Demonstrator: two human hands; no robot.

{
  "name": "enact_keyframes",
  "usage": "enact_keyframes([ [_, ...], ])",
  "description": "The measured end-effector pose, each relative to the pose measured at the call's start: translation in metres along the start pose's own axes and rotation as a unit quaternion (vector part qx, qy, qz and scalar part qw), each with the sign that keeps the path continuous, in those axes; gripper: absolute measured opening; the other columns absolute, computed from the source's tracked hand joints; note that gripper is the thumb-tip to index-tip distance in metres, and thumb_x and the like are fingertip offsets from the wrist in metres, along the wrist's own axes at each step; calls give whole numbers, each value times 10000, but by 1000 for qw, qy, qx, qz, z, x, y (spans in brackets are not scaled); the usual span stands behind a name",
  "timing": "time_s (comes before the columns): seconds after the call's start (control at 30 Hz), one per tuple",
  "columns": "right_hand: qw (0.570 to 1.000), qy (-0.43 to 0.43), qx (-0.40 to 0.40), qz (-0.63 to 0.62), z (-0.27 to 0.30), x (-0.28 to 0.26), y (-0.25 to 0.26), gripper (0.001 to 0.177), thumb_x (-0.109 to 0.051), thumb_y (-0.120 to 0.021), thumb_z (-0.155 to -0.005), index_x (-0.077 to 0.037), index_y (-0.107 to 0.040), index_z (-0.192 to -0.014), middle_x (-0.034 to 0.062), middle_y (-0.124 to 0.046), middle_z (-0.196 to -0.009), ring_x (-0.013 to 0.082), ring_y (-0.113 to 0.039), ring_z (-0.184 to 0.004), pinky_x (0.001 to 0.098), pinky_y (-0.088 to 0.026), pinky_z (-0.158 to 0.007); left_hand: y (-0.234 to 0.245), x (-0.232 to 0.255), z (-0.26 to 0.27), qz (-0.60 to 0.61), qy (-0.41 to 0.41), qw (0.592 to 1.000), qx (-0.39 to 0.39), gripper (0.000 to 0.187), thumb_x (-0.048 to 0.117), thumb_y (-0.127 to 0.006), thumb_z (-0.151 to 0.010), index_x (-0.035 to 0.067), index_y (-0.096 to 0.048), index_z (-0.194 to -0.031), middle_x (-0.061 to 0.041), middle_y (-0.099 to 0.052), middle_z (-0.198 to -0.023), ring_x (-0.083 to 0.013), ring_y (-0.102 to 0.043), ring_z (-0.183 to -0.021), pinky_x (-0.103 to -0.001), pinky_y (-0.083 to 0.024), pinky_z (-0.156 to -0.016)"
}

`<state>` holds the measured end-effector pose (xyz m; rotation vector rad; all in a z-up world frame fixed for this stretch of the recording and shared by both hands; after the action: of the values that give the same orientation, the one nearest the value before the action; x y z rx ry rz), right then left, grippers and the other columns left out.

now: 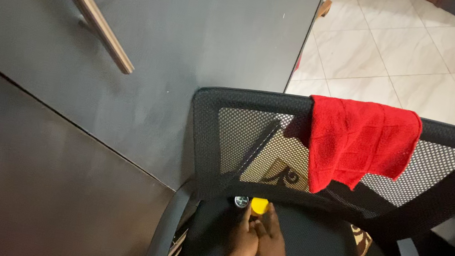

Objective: The person repeatedly takes small jars and containers from a cabinet shelf and places them on a nearby chair. The person handles each item one at a time, moving them from the cabinet to the chair seat.

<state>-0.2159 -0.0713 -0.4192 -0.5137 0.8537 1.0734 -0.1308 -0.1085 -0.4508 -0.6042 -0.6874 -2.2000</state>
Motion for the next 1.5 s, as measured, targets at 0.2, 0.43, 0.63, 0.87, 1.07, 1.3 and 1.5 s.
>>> enact_keyframes([
  [0.2, 999, -17, 12, 39, 7, -4, -4, 725, -181, -539, -977, -278, -225, -1624, 149, -565, -1498, 286, -580, -1368, 395, -456, -1131, 15, 9, 27, -45, 25, 999, -3, 627, 254, -315, -1098, 370, -45, -1652, -51, -443, -1580, -235, -550, -1358, -392, -463, -1126],
  [0.43, 998, 7, 66, 21, 38, -35, -9, 635, -214, -564, -995, -192, -338, -1588, 138, -566, -1517, 293, -570, -1378, 414, -442, -1134, 30, 26, 50, 46, -75, 987, 131, 464, 234, -418, -1050, 263, -453, -1512, -3, -620, -1490, -220, -606, -1343, -366, -481, -1113],
  [0.63, 930, 7, 23, -366, 95, -82, -15, 618, -291, -417, -1023, -99, -298, -1598, 113, -375, -1651, 290, -389, -1485, 410, -326, -1184, 57, 77, 136, 282, -116, 950, 65, 518, 375, -453, -1021, 233, -458, -1519, -3, -523, -1539, -183, -497, -1440, -353, -389, -1174],
  [0.87, 917, 13, 28, -397, 216, -153, -34, 640, -375, -315, -1031, -98, -265, -1605, 100, -390, -1641, 272, -392, -1488, 421, -333, -1178, 102, 109, 274, 337, -61, 939, 8, 635, 562, -403, -966, 285, -473, -1532, 34, -483, -1579, -156, -411, -1480, -353, -331, -1192],
  [1.07, 869, 40, 33, -492, 316, -210, -71, 627, -375, -325, -1019, -93, -337, -1579, 86, -462, -1591, 261, -459, -1436, 426, -380, -1142, 154, 115, 363, 442, -121, 889, 10, 626, 487, -420, -974, 186, -510, -1514, 12, -502, -1587, -122, -366, -1519, -324, -242, -1222],
  [1.3, 852, 124, 8, -509, 403, -267, -116, 642, -400, -354, -1010, -82, -360, -1567, 91, -486, -1573, 281, -475, -1416, 422, -378, -1146, 215, 119, 429, 615, -212, 755, -85, 648, 444, -282, -1032, 68, -465, -1527, -67, -445, -1640, -178, -359, -1526, -356, -239, -1237],
  [1.5, 873, 173, -47, -453, 452, -299, -164, 634, -414, -337, -1006, -123, -355, -1569, 57, -433, -1613, 255, -402, -1477, 408, -295, -1194, 261, 110, 484, 617, -248, 746, -38, 653, 435, -237, -1039, 61, -474, -1519, -62, -453, -1635, -161, -360, -1524, -331, -234, -1241],
])
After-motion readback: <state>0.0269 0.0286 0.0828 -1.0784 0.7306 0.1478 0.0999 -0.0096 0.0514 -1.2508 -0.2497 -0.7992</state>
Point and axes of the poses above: each hand's wrist, its own z-axis away from the middle knuckle, its own y-axis out of the back of the hand, x = y × z, the point moved 4 cm from there along -z, towards the middle knuckle
